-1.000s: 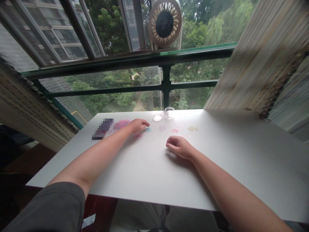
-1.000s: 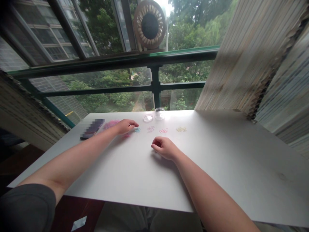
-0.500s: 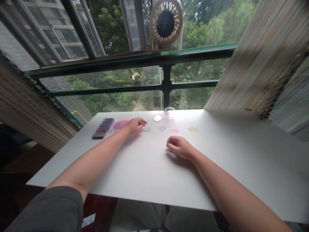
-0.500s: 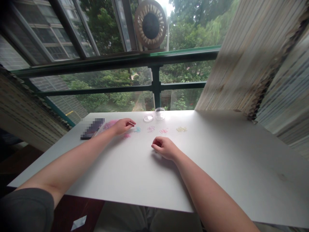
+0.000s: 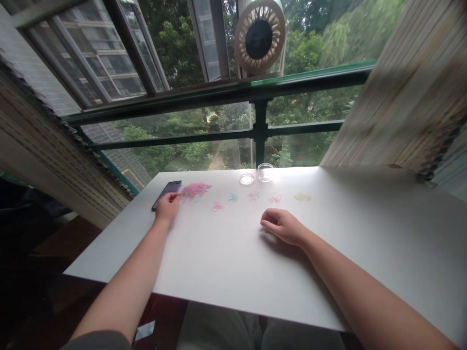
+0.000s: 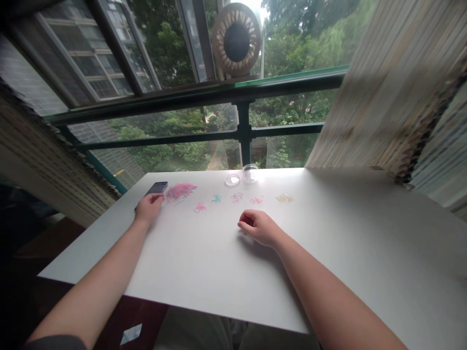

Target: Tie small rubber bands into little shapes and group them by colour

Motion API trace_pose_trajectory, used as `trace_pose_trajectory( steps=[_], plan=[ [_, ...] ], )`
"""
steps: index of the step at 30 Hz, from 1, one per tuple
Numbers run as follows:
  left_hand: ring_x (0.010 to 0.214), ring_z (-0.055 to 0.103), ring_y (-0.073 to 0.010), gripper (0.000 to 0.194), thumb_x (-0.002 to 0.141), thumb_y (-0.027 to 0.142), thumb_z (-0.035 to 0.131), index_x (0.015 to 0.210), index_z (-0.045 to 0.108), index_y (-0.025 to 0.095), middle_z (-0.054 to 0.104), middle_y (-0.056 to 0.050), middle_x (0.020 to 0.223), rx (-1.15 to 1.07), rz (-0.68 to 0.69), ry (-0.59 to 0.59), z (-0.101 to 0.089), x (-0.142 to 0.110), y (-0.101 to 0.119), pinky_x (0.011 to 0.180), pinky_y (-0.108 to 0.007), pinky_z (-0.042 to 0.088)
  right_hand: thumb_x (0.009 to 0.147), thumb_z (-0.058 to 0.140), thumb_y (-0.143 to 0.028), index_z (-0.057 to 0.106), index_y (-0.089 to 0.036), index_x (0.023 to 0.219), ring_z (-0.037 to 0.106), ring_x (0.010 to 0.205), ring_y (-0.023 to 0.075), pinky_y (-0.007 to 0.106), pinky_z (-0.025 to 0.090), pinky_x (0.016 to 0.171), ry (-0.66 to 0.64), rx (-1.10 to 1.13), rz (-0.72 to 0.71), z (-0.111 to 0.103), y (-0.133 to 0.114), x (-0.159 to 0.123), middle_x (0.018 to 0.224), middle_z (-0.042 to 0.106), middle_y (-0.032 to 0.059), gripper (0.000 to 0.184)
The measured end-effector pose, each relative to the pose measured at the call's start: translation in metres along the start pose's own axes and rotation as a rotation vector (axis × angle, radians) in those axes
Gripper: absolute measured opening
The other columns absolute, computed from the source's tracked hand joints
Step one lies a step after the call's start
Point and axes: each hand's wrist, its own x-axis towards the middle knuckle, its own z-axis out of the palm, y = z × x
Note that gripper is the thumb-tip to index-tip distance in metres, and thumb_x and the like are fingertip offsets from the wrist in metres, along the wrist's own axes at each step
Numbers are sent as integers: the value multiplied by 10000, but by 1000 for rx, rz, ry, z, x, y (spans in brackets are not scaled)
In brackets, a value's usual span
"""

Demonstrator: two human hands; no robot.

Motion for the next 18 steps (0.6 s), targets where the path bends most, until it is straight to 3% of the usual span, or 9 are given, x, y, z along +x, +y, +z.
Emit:
trace_pose_trajectory(
  steps=[3,6,9,18],
  plan=[
    [669,590,-209,246,669,314,581,822,674,145,669,-71,719,104,27,-1,-3,-21,-7,682,-331,467,785,506,-311,574,-174,741,458,559,111,239,358,539,-7,-3,4,0,-1,0,632,546,-11,159],
    [688,597,-196,276,711,372,553,852,684,174,690,-68,800,270,139,-56,5,-31,0,704,-307,466,782,509,-312,570,-174,741,455,559,112,243,363,545,5,-7,10,0,-1,0,636,548,-10,156],
    [713,611,-200,268,712,391,557,828,682,184,700,-62,815,356,200,-123,13,-32,6,722,-300,471,786,504,-314,569,-172,739,451,555,114,246,365,545,19,5,17,-1,-1,0,628,542,-9,163],
    [752,625,-221,273,747,361,506,824,705,189,706,-69,809,467,236,-143,13,-30,2,703,-302,467,776,516,-320,579,-164,745,445,552,112,243,360,539,27,34,26,-1,0,0,614,534,-14,170]
  ],
)
